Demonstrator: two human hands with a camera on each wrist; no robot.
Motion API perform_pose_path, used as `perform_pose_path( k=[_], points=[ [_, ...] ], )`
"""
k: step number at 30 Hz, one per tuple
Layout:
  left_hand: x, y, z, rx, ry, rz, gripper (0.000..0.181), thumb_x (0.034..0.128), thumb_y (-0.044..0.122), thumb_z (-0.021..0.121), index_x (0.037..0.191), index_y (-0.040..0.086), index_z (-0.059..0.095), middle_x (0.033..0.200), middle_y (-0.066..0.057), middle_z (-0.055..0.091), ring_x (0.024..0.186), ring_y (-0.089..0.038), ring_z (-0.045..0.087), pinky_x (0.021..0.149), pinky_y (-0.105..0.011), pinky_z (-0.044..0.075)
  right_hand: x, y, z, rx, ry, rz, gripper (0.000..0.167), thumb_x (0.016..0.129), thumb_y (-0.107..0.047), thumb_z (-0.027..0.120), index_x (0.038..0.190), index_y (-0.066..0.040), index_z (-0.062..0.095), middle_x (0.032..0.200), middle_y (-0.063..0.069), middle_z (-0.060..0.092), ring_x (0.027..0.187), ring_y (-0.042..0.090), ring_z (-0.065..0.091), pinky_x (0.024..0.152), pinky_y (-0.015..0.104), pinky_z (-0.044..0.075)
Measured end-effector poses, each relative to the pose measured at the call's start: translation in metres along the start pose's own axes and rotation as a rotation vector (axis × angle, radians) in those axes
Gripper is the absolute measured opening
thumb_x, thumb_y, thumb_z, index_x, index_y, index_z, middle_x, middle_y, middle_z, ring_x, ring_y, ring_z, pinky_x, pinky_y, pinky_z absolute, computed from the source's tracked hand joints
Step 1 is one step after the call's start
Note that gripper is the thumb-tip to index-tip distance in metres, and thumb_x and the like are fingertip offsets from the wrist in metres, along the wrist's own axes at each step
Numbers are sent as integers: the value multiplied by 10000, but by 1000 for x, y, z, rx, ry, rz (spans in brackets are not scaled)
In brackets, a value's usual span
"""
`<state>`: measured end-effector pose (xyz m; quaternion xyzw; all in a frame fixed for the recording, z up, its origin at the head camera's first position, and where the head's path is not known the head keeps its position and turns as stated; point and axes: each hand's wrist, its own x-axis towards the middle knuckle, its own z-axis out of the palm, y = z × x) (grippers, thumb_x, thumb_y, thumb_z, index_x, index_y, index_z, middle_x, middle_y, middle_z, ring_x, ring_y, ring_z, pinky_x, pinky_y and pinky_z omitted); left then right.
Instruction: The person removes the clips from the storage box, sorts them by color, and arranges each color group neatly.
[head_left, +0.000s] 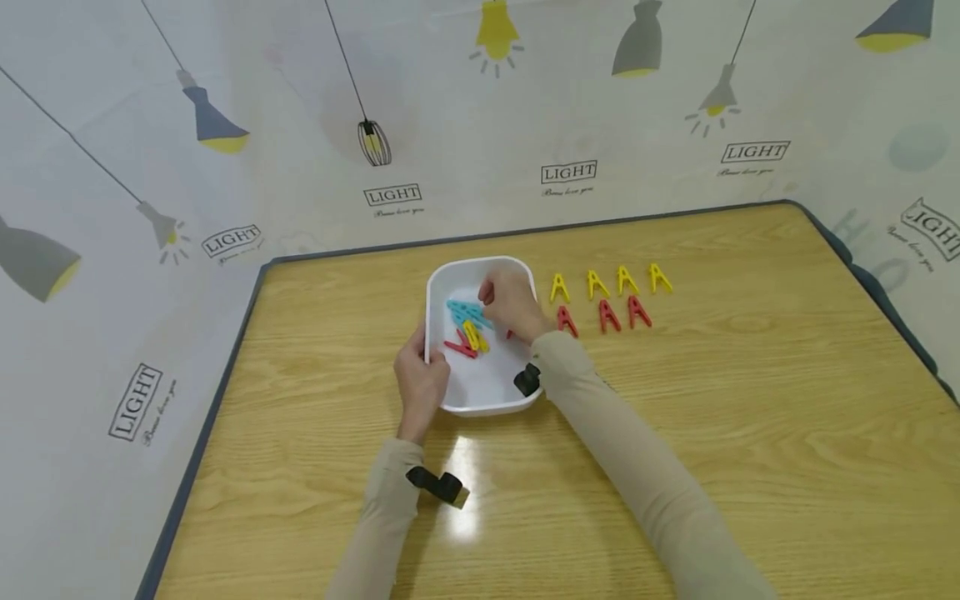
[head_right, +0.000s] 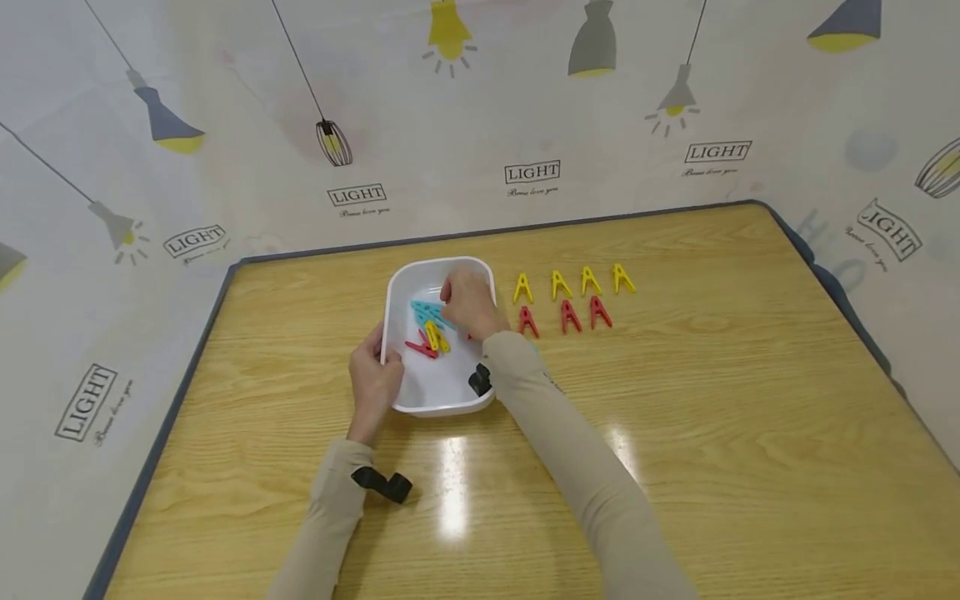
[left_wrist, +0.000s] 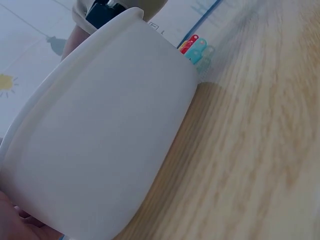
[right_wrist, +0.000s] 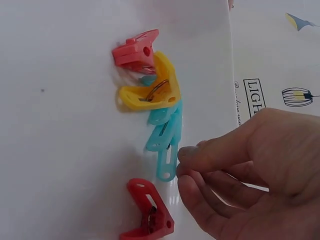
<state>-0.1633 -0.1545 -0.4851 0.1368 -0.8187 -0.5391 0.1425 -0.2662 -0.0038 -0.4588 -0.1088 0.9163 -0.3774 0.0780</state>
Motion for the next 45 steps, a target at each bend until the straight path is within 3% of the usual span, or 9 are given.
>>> perform_pose_path(
  k=[5,11,20,27,32,37,45],
  points=[
    [-1,0,1,-3,2,-30,551,843,-80,513,1385,-20,595,1286,-239,667,1177,-301,663,976,-439,560,-1,1,1,-68,-17,16,103,852,4,716,941,-7,664,928,113,654,854,240,561,744,294,516],
    [-1,1,1,-55,11,-59,552,841,-91,521,1381,-7,603,1284,-235,671,1151,-303,676,962,-438,566,-1,-1,0,-97,-38,36,112,855,21,705,958,-7,670,963,116,656,903,252,561,786,316,531],
    [1,1,2,-211,17,-93,587,808,-146,480,1375,-43,592,1320,-267,638,1227,-334,632,1038,-444,526,0,-2,-2,31,6,15,110,866,45,676,954,-17,650,964,123,666,882,242,587,785,324,563],
    [4,1,4,-291,5,-209,622,813,-172,452,1408,-27,561,1394,-246,596,1297,-326,583,1101,-425,481,-1,-1,-4,128,68,-49,118,849,67,661,945,2,686,963,141,705,899,245,644,847,339,584],
    [2,2,4,-313,1,-264,621,829,-170,445,1416,-3,563,1400,-225,599,1279,-318,588,1090,-436,490,-2,1,-4,268,102,-18,107,886,5,707,991,-17,716,991,132,720,914,243,667,871,323,588],
    [1,3,5,-299,-11,-295,640,833,-169,443,1429,31,560,1415,-213,593,1281,-314,586,1087,-437,492,-9,-7,-21,375,105,18,143,889,-45,745,1030,-34,728,1020,125,735,933,239,685,875,316,593],
    [3,3,2,-286,-15,-286,673,811,-175,420,1440,30,545,1422,-213,589,1276,-305,583,1087,-421,494,-29,-2,-62,401,127,9,176,901,-67,735,1071,-22,715,1068,147,734,966,252,696,875,335,594]
  ],
)
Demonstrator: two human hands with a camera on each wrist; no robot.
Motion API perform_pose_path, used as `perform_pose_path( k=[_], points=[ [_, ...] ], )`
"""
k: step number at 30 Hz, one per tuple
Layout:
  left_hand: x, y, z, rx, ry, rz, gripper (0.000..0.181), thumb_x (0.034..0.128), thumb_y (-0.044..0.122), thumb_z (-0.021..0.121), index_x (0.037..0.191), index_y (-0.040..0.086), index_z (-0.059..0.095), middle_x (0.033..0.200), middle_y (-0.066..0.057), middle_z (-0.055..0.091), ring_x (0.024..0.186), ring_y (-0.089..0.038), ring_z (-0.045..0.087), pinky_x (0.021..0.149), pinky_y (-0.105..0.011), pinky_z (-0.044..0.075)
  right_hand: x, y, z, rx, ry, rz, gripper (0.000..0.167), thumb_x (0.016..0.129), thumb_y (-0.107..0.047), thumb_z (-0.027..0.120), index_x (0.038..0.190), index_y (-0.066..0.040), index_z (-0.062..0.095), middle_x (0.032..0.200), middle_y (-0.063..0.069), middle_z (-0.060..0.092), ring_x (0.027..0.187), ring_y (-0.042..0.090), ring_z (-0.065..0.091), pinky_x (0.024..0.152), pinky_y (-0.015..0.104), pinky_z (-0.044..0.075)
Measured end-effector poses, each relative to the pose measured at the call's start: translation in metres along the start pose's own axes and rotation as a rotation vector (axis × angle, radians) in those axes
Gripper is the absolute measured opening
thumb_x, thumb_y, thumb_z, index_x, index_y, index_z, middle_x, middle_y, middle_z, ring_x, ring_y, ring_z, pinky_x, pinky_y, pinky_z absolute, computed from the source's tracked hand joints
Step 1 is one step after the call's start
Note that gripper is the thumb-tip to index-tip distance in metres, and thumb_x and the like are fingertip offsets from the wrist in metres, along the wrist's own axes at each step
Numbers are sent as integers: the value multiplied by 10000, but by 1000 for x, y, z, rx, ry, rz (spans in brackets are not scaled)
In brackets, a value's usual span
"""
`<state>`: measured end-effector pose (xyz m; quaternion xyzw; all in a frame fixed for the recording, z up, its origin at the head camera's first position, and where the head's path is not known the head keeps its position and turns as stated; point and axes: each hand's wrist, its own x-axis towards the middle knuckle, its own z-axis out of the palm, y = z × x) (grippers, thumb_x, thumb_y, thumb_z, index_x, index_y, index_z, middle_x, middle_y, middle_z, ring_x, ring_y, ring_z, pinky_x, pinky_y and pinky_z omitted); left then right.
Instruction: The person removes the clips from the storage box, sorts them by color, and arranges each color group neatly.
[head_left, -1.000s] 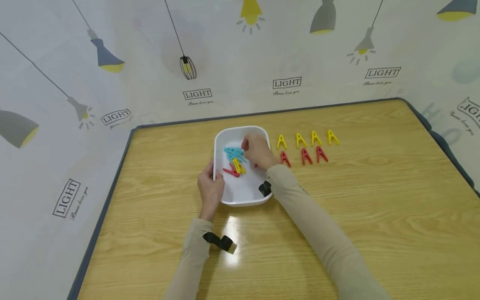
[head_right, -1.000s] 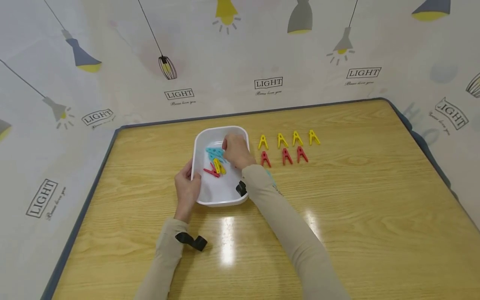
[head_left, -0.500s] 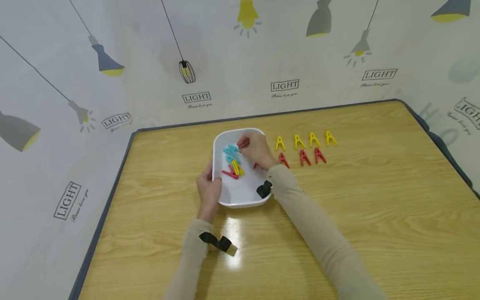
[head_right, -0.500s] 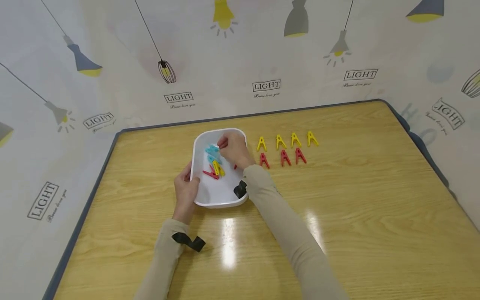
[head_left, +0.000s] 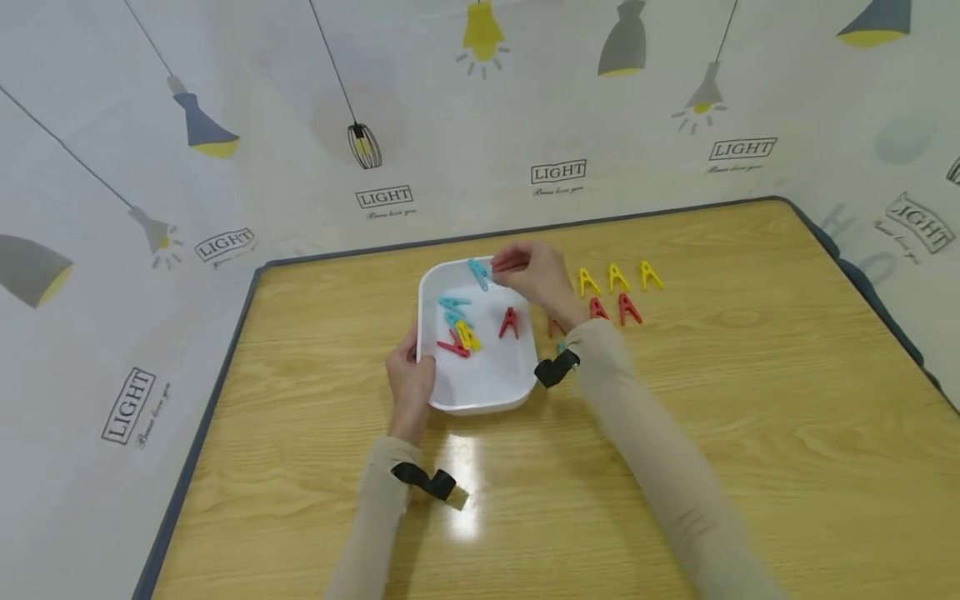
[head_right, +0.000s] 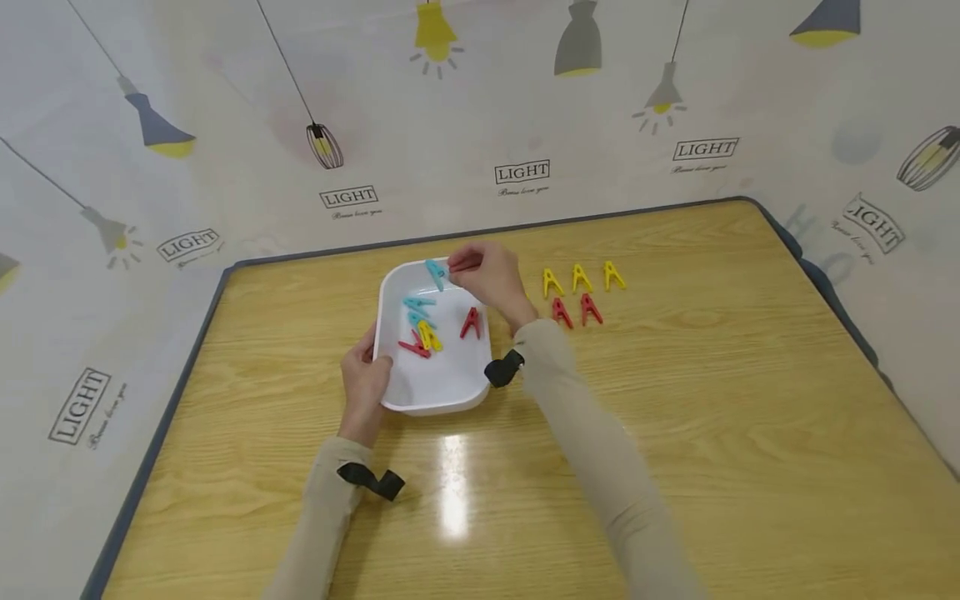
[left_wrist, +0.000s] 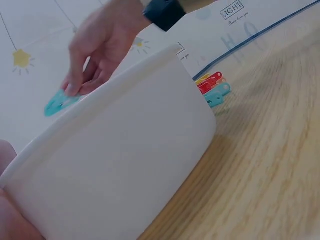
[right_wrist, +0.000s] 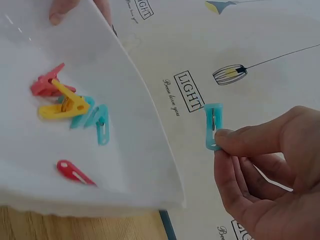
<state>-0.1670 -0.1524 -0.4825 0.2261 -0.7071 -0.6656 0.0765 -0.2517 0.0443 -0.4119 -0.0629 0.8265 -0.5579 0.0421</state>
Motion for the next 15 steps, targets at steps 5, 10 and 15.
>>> perform_pose_path(
  k=[5,10,15],
  points=[
    [-1,-2,0,29,-6,1,704,792,-174,407,1443,52,548,1405,-216,604,1237,-303,602,1016,-362,537,-12,12,-25,0,26,30,190,910,-79,727,1091,-26,708,1100,151,735,988,247,696,889,333,589],
    [-1,-1,1,51,-8,-4,713,788,-177,411,1447,61,545,1409,-209,603,1226,-302,605,986,-325,544,-22,26,-44,-28,58,15,202,904,-78,733,1089,-2,708,1098,176,739,962,238,706,828,266,586],
    [-1,1,1,42,-9,-8,714,794,-186,407,1454,52,534,1425,-204,590,1267,-301,589,1072,-405,504,-31,36,-59,-23,75,-15,205,887,-62,743,1068,28,709,1081,205,742,924,232,713,768,196,573]
  ],
)
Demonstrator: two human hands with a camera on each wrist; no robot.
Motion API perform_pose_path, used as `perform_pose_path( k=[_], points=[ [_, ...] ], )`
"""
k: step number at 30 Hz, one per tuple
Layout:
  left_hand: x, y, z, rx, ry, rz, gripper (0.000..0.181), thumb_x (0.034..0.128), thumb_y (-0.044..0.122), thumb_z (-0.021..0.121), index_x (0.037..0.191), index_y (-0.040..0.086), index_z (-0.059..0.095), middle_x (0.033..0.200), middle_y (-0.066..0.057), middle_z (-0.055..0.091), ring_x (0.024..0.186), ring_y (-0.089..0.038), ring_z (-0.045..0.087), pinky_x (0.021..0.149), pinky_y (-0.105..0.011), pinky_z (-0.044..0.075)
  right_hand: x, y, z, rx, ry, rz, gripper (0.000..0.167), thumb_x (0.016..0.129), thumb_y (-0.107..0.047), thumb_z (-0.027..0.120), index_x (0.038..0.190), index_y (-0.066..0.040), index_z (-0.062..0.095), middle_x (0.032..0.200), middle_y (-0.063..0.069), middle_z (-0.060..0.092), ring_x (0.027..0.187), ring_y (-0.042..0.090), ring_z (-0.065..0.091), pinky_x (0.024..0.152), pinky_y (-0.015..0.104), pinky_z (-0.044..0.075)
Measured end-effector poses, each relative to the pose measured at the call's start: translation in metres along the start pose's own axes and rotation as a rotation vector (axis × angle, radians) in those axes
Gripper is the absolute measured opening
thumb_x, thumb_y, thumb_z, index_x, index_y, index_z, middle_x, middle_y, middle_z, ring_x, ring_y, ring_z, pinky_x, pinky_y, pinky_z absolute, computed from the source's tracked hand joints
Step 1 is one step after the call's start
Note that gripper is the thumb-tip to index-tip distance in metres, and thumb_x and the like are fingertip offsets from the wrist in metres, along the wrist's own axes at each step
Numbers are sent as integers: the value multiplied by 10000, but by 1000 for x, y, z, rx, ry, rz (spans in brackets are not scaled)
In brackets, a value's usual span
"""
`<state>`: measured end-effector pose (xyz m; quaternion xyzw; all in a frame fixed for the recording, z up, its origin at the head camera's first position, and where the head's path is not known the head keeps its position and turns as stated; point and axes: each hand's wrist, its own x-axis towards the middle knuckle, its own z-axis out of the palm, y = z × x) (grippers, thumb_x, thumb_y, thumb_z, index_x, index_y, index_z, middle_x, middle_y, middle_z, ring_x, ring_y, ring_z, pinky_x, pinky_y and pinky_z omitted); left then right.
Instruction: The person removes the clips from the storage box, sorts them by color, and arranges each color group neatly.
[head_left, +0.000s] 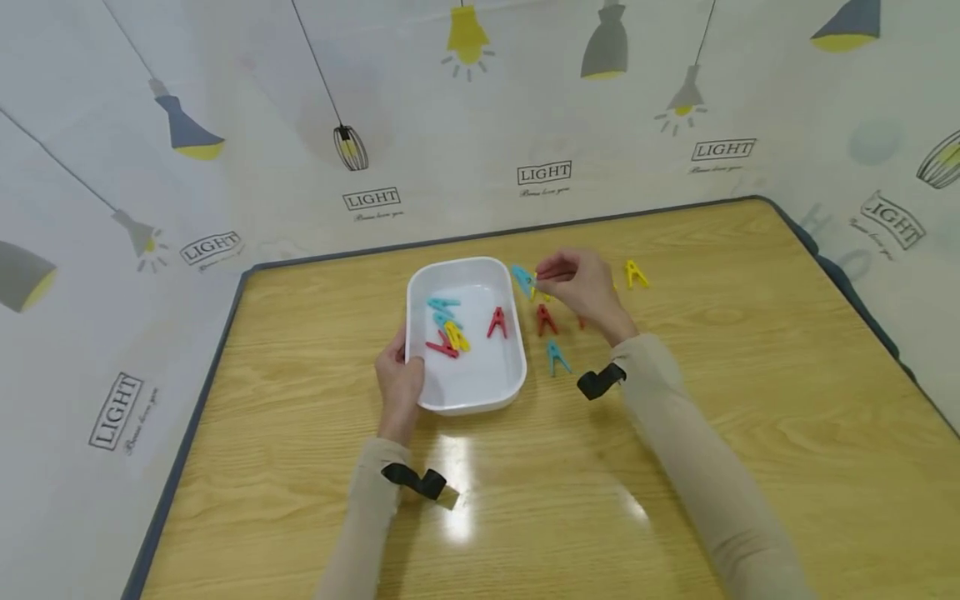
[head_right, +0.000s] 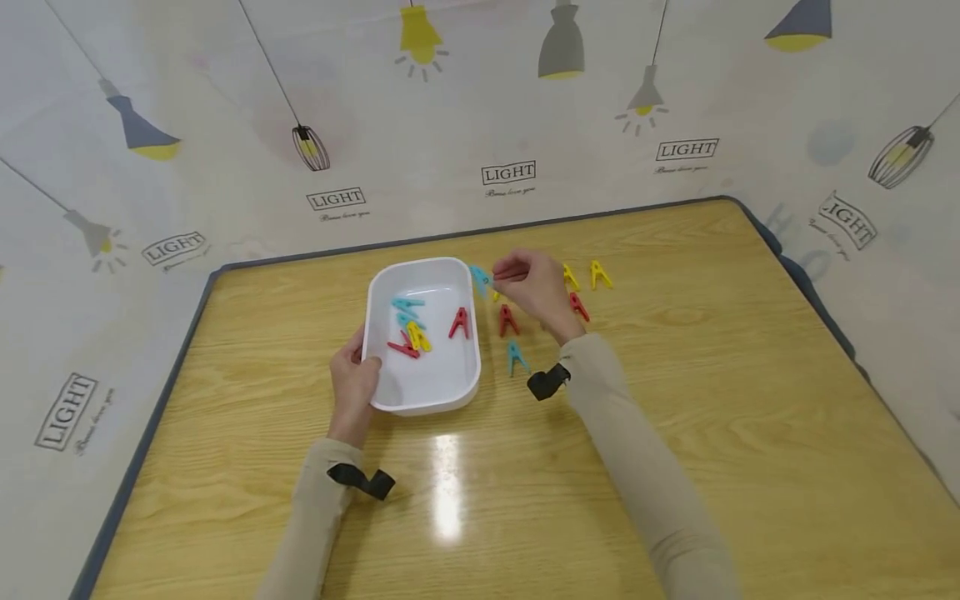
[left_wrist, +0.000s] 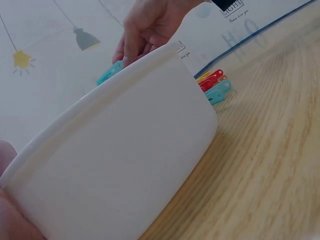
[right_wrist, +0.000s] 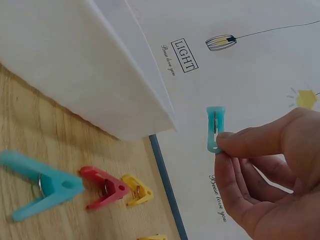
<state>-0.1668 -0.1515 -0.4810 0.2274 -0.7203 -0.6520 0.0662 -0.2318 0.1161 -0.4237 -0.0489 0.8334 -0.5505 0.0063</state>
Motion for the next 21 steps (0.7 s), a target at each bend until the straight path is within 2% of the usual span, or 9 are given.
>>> perform_pose_path(
  k=[9,12,18,21],
  points=[
    [0,0,0,13,-8,-10,709,803,-179,405,1464,50,524,1442,-193,580,1276,-273,571,1080,-400,490,-11,15,-15,-27,19,-18,205,888,-42,741,1071,42,702,1079,216,735,926,239,710,784,196,576],
    [0,0,-1,22,-4,-15,711,801,-180,409,1465,48,523,1448,-187,577,1267,-267,573,1070,-404,495,-14,17,-19,-21,21,4,209,893,-48,741,1078,41,703,1085,213,733,918,223,706,766,181,574],
    [0,1,0,-5,-6,-7,689,811,-178,412,1459,30,523,1437,-202,581,1274,-285,579,1082,-425,493,-24,24,-25,-25,19,37,228,907,-65,734,1102,45,695,1114,228,724,974,276,704,751,149,554],
    [0,1,0,-10,-7,-4,680,817,-174,412,1456,25,524,1427,-210,587,1272,-290,580,1087,-427,490,-29,30,-28,-36,22,59,233,911,-84,736,1112,28,699,1116,217,726,972,249,706,748,146,551]
  ],
)
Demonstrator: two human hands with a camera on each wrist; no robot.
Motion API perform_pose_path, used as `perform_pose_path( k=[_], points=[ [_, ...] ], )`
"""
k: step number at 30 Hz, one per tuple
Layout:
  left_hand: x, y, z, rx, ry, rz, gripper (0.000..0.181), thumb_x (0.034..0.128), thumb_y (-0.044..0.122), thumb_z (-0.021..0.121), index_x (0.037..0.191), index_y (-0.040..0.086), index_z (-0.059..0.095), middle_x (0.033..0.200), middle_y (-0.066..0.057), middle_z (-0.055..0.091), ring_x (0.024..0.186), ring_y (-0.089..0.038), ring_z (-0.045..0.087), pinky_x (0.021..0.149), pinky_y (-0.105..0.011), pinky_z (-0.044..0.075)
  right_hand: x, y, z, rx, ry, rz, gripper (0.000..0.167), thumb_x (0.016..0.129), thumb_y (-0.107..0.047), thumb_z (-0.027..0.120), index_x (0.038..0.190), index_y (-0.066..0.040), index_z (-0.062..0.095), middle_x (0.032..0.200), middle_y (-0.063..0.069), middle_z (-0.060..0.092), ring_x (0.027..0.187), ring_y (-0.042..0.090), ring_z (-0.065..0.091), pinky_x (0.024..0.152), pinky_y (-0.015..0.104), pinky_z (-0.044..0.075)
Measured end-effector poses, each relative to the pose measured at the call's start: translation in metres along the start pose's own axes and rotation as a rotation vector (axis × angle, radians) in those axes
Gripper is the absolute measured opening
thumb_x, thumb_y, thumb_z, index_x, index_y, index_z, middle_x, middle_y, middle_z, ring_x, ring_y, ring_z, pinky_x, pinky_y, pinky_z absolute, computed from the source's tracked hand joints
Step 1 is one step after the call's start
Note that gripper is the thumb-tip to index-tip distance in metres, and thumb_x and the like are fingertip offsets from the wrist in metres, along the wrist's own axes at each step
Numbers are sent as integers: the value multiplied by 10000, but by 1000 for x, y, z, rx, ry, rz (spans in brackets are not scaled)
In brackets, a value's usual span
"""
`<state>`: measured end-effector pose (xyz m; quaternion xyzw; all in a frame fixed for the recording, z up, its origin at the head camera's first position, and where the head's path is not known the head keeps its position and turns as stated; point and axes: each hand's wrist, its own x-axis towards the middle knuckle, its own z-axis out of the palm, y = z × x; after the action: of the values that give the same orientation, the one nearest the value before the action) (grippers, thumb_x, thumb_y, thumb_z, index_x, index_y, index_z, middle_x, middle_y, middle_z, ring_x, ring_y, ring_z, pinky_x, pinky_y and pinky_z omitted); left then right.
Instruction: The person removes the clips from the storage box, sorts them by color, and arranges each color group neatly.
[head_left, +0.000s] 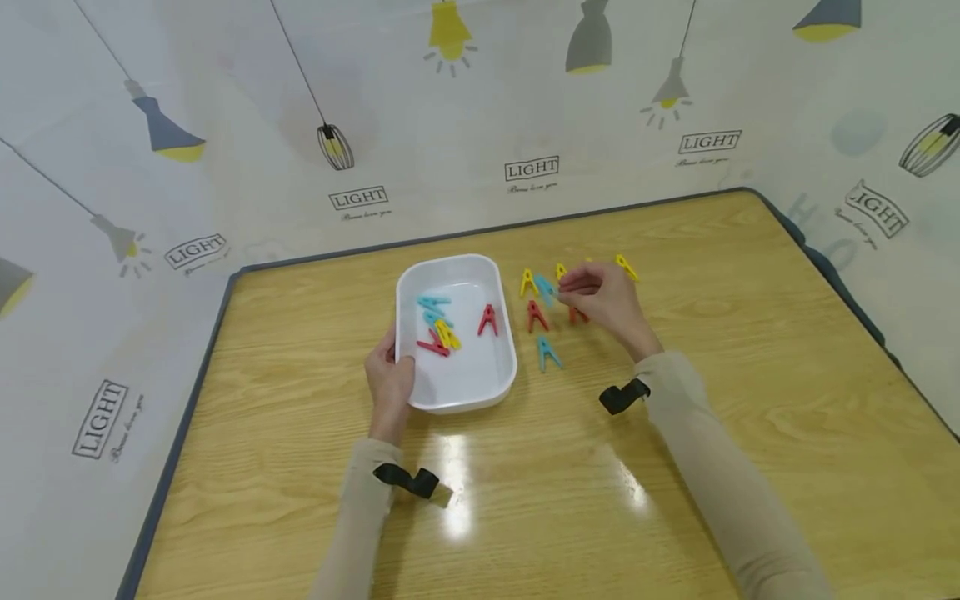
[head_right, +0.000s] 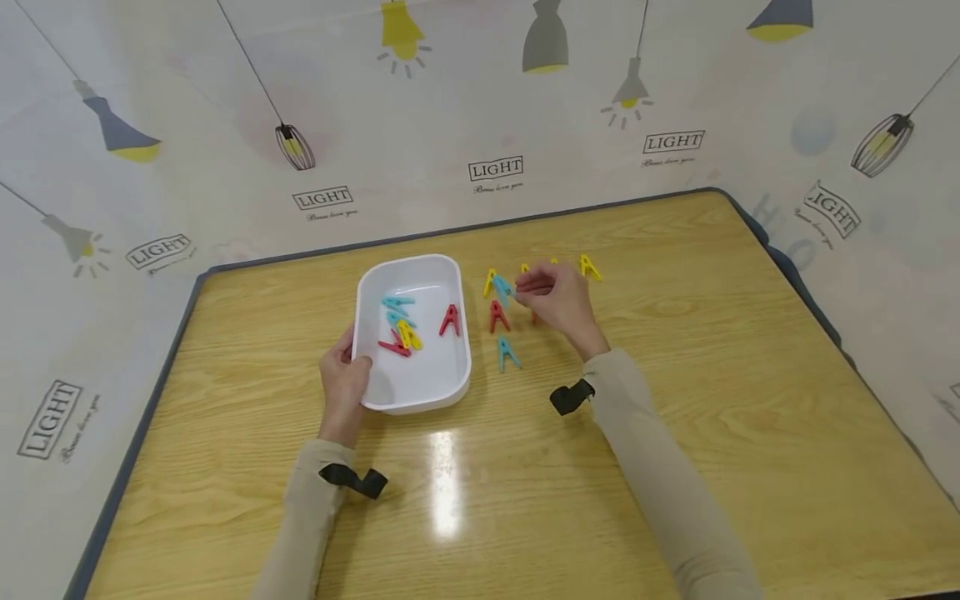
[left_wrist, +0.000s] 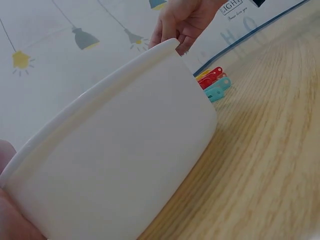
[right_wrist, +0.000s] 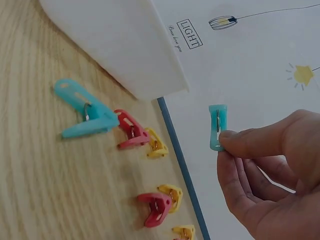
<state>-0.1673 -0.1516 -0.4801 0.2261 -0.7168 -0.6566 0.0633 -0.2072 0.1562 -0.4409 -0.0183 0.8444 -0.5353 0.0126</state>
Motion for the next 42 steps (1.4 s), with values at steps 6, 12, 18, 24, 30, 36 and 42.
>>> perform_pose_path(
  k=[6,12,18,24,30,36,42],
  points=[
    [-1,1,-2,14,0,-2,687,819,-172,407,1464,38,517,1450,-199,570,1278,-280,576,1086,-421,492,-7,11,-7,-15,4,13,249,911,-118,745,1125,4,712,1112,191,738,949,207,713,751,151,555],
    [-2,3,-2,14,-18,-17,685,837,-167,407,1480,47,501,1475,-197,548,1293,-285,567,1091,-419,490,-18,25,-15,-54,17,4,218,910,-77,735,1106,18,718,1099,208,740,959,273,716,743,118,542],
    [-2,2,-2,4,-14,-26,683,838,-163,410,1482,45,502,1477,-189,550,1291,-267,570,1083,-407,495,-29,39,-21,-71,23,20,200,899,-75,748,1070,24,718,1077,220,743,892,191,719,727,104,534],
    [-2,0,-2,8,-15,-10,694,820,-165,404,1481,27,497,1466,-198,555,1275,-263,570,1072,-415,499,-39,46,-26,-87,12,44,192,907,-81,735,1069,21,716,1076,223,742,870,149,703,727,105,525],
    [-3,0,-1,15,-19,2,702,814,-168,399,1483,24,493,1465,-204,553,1272,-274,571,1061,-407,508,-47,57,-24,-106,17,46,173,897,-41,726,1053,33,711,1050,224,746,866,164,708,714,97,518],
    [-3,2,-2,10,-22,-7,700,824,-171,395,1489,29,484,1493,-192,530,1319,-266,546,1087,-395,491,-53,64,-17,-89,37,22,182,874,-28,748,1034,50,716,1021,244,742,857,190,715,708,100,523],
    [-3,2,-2,-7,-29,-5,702,814,-182,388,1480,13,488,1485,-208,533,1321,-269,542,1093,-402,485,-55,60,-17,-107,47,25,192,886,-82,757,1040,27,721,1030,222,746,881,239,717,710,105,518]
  ],
)
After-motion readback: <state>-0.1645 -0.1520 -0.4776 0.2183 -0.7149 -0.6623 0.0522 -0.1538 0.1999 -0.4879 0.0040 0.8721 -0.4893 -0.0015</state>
